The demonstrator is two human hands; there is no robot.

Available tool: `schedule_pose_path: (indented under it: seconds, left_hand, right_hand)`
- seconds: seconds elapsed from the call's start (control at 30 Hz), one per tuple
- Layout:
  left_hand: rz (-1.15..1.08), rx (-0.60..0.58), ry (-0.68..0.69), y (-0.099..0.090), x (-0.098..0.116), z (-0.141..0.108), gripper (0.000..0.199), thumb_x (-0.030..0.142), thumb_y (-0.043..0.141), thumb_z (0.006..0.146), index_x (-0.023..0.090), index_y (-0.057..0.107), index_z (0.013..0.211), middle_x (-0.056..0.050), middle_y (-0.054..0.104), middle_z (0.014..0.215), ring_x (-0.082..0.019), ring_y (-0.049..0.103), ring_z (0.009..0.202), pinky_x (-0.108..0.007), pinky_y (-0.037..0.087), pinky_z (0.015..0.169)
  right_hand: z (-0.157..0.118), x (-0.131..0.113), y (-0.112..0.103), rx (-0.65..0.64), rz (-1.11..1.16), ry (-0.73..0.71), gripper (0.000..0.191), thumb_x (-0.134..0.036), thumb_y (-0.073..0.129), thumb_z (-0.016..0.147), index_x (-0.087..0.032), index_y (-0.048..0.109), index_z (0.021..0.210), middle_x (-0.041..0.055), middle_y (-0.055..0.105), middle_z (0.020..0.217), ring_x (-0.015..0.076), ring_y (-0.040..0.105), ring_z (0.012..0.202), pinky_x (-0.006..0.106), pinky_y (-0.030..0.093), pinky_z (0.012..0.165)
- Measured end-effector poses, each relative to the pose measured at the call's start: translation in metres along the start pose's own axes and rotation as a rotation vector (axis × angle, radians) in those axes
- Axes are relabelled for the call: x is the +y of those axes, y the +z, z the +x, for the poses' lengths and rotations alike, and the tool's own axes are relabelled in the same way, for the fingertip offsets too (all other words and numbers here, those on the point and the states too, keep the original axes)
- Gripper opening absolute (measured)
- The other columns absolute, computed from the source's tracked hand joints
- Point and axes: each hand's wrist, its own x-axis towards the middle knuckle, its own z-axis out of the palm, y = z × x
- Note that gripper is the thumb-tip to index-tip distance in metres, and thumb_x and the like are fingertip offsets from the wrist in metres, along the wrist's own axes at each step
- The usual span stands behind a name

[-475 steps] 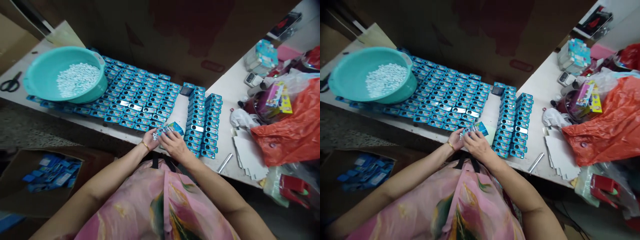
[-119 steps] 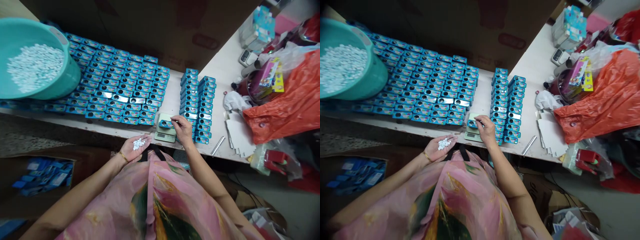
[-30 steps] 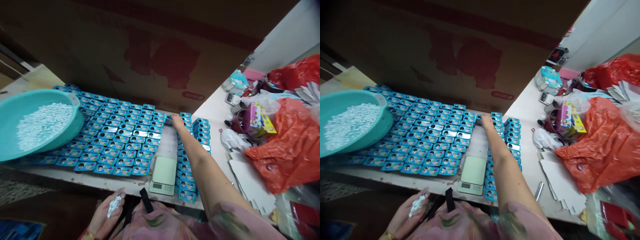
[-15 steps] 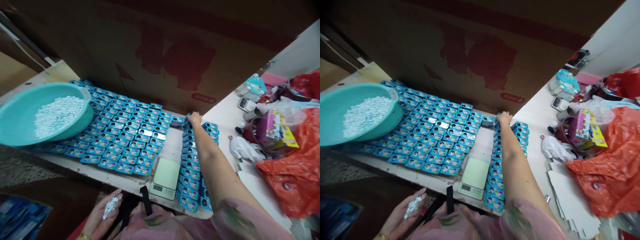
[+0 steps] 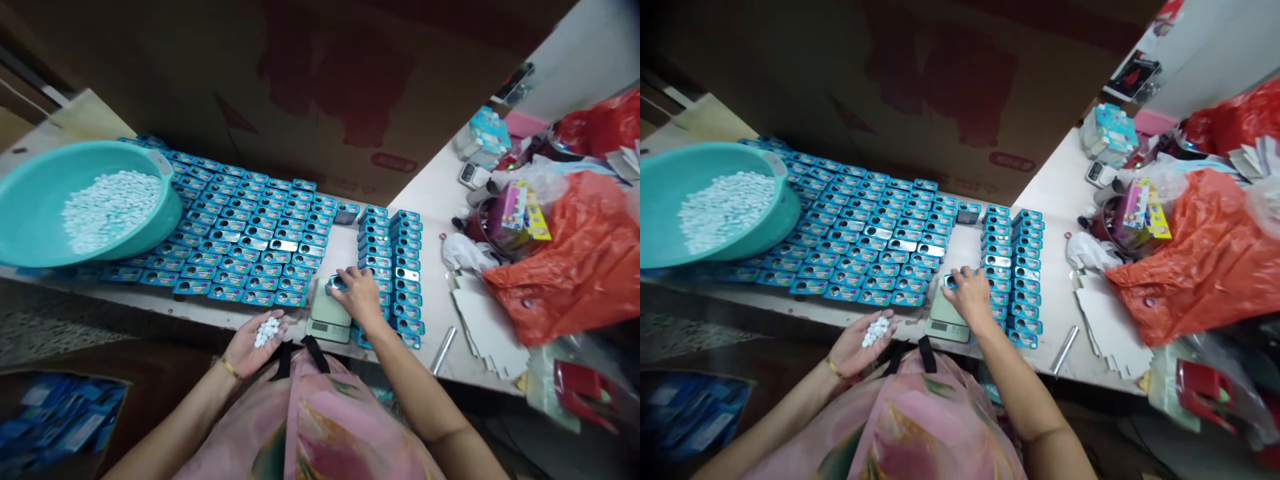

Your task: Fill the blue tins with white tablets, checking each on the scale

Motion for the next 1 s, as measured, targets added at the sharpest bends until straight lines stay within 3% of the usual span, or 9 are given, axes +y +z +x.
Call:
schedule_pose_path:
  seconds: [0.1, 0.23, 0.33, 0.4, 0.5, 0.57, 0.73, 1.0]
  left_hand:
    - [0.026, -0.052, -0.028, 0.016, 0.0, 0.002, 0.018, 0.014, 0.043, 0.083, 0.007, 0.059, 0.089, -0.017, 0.066, 0.093, -0.022, 0.063, 0.088, -0.032, 0.052, 0.075]
    - [0.055, -0.11, -0.081, 0.024, -0.006, 0.003, 0.021, 0.012, 0.044, 0.081, 0.006, 0.059, 0.094, -0.018, 0.065, 0.098, -0.024, 0.059, 0.097, -0.035, 0.049, 0.083]
    - [0.059, -0.149, -0.103, 0.022, -0.013, 0.004, 0.024, 0.01, 0.042, 0.081, 0.006, 0.058, 0.098, -0.017, 0.064, 0.099, -0.023, 0.059, 0.098, -0.036, 0.048, 0.084]
    - [0.058, -0.124, -0.112, 0.015, -0.019, 0.005, 0.022, 0.008, 0.041, 0.08, 0.007, 0.059, 0.092, -0.012, 0.067, 0.088, -0.019, 0.063, 0.084, -0.032, 0.051, 0.076]
    - [0.074, -0.028, -0.125, -0.001, -0.026, 0.004, 0.022, 0.003, 0.037, 0.077, 0.009, 0.059, 0.076, -0.006, 0.065, 0.067, -0.014, 0.063, 0.063, -0.025, 0.053, 0.063]
    - [0.089, -0.012, -0.114, -0.012, -0.029, 0.001, 0.024, 0.001, 0.036, 0.075, 0.01, 0.058, 0.074, -0.007, 0.064, 0.067, -0.014, 0.063, 0.063, -0.025, 0.052, 0.066]
    - [0.107, -0.062, -0.049, -0.026, -0.035, -0.01, 0.026, 0.001, 0.038, 0.073, 0.011, 0.06, 0.081, -0.008, 0.066, 0.078, -0.018, 0.063, 0.077, -0.032, 0.051, 0.077]
    - [0.091, -0.112, -0.081, -0.028, -0.039, -0.01, 0.029, 0.003, 0.038, 0.073, 0.008, 0.061, 0.09, -0.011, 0.067, 0.085, -0.02, 0.063, 0.084, -0.036, 0.049, 0.083]
  right_hand:
    - [-0.018, -0.015, 0.028, -0.061, 0.005, 0.11, 0.044, -0.051, 0.048, 0.079, -0.025, 0.054, 0.113, 0.0087, 0.056, 0.1, 0.0238, 0.046, 0.089, 0.035, 0.036, 0.075]
    - [-0.035, -0.019, 0.024, -0.027, 0.046, 0.151, 0.05, -0.05, 0.048, 0.08, -0.022, 0.048, 0.121, 0.012, 0.051, 0.114, 0.0254, 0.044, 0.096, 0.038, 0.037, 0.078]
    - [-0.051, -0.039, 0.009, -0.003, 0.189, -0.038, 0.044, -0.043, 0.046, 0.083, -0.022, 0.046, 0.122, 0.0108, 0.048, 0.119, 0.0235, 0.042, 0.103, 0.038, 0.036, 0.085]
    - [-0.061, -0.062, 0.006, -0.052, 0.318, -0.229, 0.038, -0.036, 0.045, 0.085, -0.021, 0.046, 0.12, 0.0087, 0.051, 0.115, 0.02, 0.043, 0.102, 0.034, 0.037, 0.086]
    - [-0.071, -0.092, 0.014, -0.164, 0.41, -0.387, 0.031, -0.024, 0.045, 0.086, -0.018, 0.048, 0.116, 0.0074, 0.053, 0.106, 0.0179, 0.045, 0.097, 0.03, 0.041, 0.081]
    - [-0.073, -0.102, 0.023, -0.23, 0.43, -0.417, 0.026, -0.018, 0.044, 0.085, -0.018, 0.05, 0.11, 0.006, 0.053, 0.101, 0.0173, 0.046, 0.094, 0.027, 0.042, 0.077]
    - [-0.075, -0.102, 0.035, -0.323, 0.46, -0.442, 0.021, -0.014, 0.045, 0.083, -0.02, 0.052, 0.102, 0.0038, 0.052, 0.095, 0.0164, 0.046, 0.091, 0.025, 0.043, 0.071]
    - [-0.079, -0.097, 0.041, -0.318, 0.566, -0.42, 0.021, -0.016, 0.048, 0.08, -0.019, 0.057, 0.098, 0.0038, 0.053, 0.089, 0.016, 0.048, 0.086, 0.026, 0.042, 0.074]
